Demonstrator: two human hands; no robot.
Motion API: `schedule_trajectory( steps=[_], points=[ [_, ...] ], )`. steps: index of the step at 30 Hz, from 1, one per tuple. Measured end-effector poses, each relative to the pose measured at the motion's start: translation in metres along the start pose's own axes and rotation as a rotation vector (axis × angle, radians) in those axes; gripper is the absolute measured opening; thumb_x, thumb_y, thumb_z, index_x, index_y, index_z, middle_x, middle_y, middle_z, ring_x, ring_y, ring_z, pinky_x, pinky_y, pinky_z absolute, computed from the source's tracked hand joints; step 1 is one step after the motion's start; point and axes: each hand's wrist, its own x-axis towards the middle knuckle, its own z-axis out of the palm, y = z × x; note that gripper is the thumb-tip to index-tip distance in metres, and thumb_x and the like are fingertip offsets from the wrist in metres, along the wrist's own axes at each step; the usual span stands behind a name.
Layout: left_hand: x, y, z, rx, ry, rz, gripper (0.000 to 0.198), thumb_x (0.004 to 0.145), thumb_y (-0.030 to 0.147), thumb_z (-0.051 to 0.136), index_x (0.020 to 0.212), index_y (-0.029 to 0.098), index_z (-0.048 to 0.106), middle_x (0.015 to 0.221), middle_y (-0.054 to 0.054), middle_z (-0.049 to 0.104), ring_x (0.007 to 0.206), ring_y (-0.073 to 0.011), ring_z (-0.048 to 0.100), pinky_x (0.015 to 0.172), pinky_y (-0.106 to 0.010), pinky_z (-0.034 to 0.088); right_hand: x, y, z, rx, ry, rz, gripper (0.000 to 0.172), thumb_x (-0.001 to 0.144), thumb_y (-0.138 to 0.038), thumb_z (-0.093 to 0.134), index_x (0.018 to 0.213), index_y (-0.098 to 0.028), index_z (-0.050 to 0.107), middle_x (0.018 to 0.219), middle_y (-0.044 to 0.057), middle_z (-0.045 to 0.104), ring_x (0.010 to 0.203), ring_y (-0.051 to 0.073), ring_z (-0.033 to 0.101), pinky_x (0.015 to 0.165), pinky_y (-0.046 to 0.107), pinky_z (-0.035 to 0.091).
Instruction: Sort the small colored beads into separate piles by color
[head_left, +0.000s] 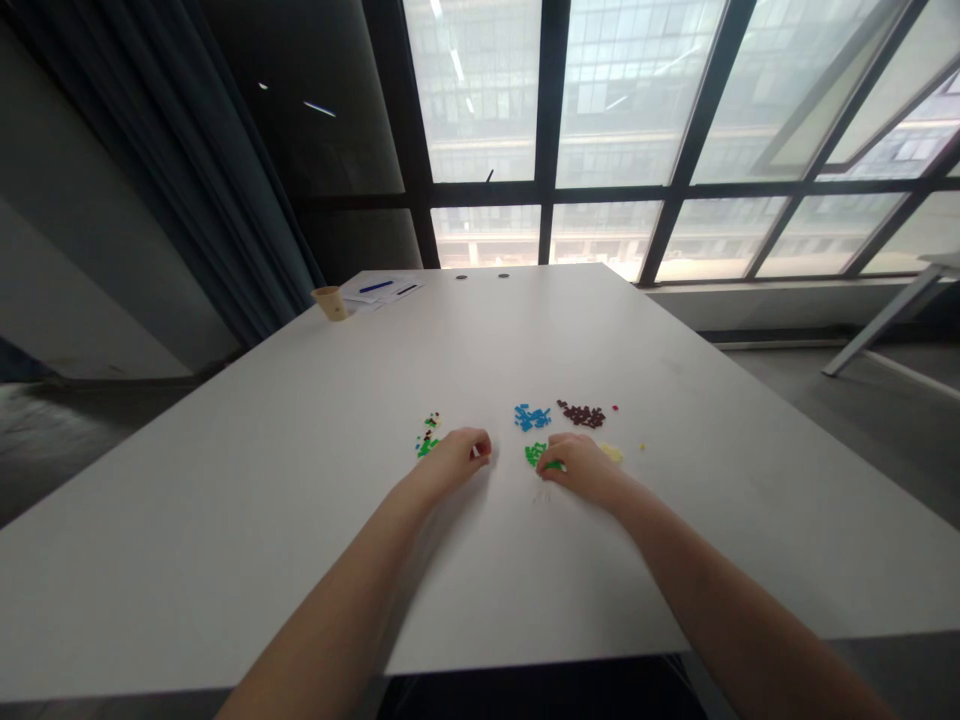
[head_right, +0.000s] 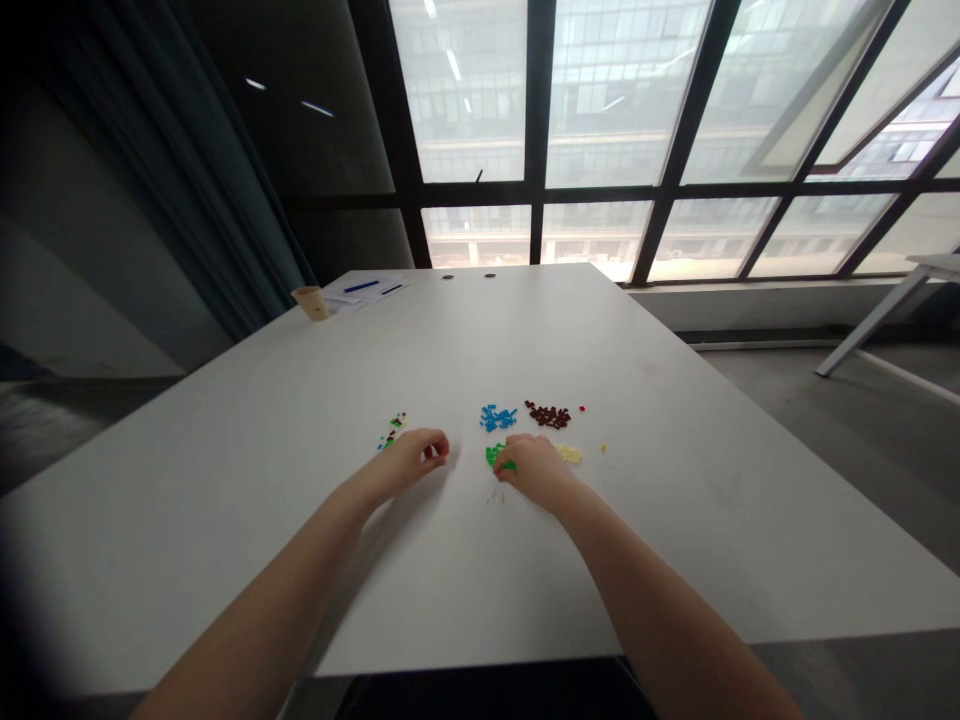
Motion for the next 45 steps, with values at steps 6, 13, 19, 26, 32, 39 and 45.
schedule_trajectory(
  steps=[6, 13, 19, 26, 32, 39, 45],
  points=[
    [0.0, 0.001, 0.001, 0.028, 0.008, 0.019, 0.01, 0.072, 0.022, 0.048, 0.073, 0.018, 0.057, 0.074, -0.002, 0.059, 0.065, -0.0124, 0.052, 0.062, -0.023, 0.039, 0.001, -0.003, 0.002, -0.046, -0.004, 0.016, 0.014, 0.075, -0.02, 0.057, 0.079, -0.023, 0.069, 0.079, 0.002, 0.063, 0.075, 0.013, 0.054, 0.07, 0.024, 0.035],
    [0.001, 0.003, 0.001, 0.0, 0.05, 0.028, 0.01, 0.073, 0.022, 0.048, 0.072, 0.018, 0.056, 0.074, -0.002, 0.058, 0.064, -0.0122, 0.052, 0.061, -0.024, 0.04, 0.002, 0.004, 0.0, -0.044, 0.06, 0.014, 0.018, 0.078, -0.02, 0.052, 0.082, -0.024, 0.07, 0.075, 0.002, 0.062, 0.073, 0.013, 0.054, 0.068, 0.023, 0.036],
    [0.002, 0.012, -0.002, -0.044, 0.135, 0.06, 0.012, 0.075, 0.02, 0.046, 0.078, 0.017, 0.057, 0.078, -0.004, 0.058, 0.066, -0.0119, 0.053, 0.062, -0.024, 0.043, -0.001, 0.01, 0.003, 0.019, 0.019, -0.054, 0.02, 0.074, -0.015, 0.053, 0.076, -0.024, 0.07, 0.076, 0.001, 0.064, 0.071, 0.012, 0.055, 0.068, 0.022, 0.037],
    [-0.003, 0.036, 0.001, -0.165, 0.325, 0.224, 0.018, 0.08, 0.028, 0.05, 0.096, 0.02, 0.05, 0.084, -0.002, 0.061, 0.075, -0.0111, 0.055, 0.068, -0.024, 0.044, 0.001, 0.009, 0.004, 0.09, 0.182, -0.071, 0.027, 0.074, -0.007, 0.047, 0.078, -0.023, 0.069, 0.071, 0.002, 0.06, 0.068, 0.013, 0.053, 0.066, 0.024, 0.039],
    [-0.009, 0.046, 0.006, -0.065, 0.472, 0.376, 0.015, 0.077, 0.03, 0.056, 0.087, 0.02, 0.052, 0.08, -0.001, 0.061, 0.078, -0.0122, 0.055, 0.075, -0.028, 0.043, -0.002, -0.008, -0.006, 0.207, 0.575, -0.234, 0.019, 0.073, -0.014, 0.054, 0.087, -0.023, 0.064, 0.079, 0.002, 0.056, 0.079, 0.015, 0.052, 0.08, 0.032, 0.039],
    [-0.009, 0.047, 0.006, -0.074, 0.517, 0.389, 0.014, 0.076, 0.03, 0.057, 0.086, 0.02, 0.051, 0.078, 0.0, 0.061, 0.077, -0.0124, 0.055, 0.075, -0.029, 0.042, -0.004, -0.016, -0.006, 0.186, 0.612, -0.291, 0.014, 0.072, -0.026, 0.061, 0.085, -0.024, 0.064, 0.076, 0.002, 0.054, 0.077, 0.016, 0.05, 0.079, 0.033, 0.04],
    [-0.01, 0.049, 0.007, -0.096, 0.461, 0.313, 0.017, 0.076, 0.034, 0.056, 0.085, 0.02, 0.052, 0.079, -0.001, 0.061, 0.078, -0.0134, 0.055, 0.075, -0.029, 0.043, -0.003, -0.02, -0.006, 0.169, 0.586, -0.261, 0.009, 0.075, -0.027, 0.058, 0.081, -0.023, 0.064, 0.075, 0.002, 0.055, 0.077, 0.015, 0.051, 0.079, 0.032, 0.039]
  ],
)
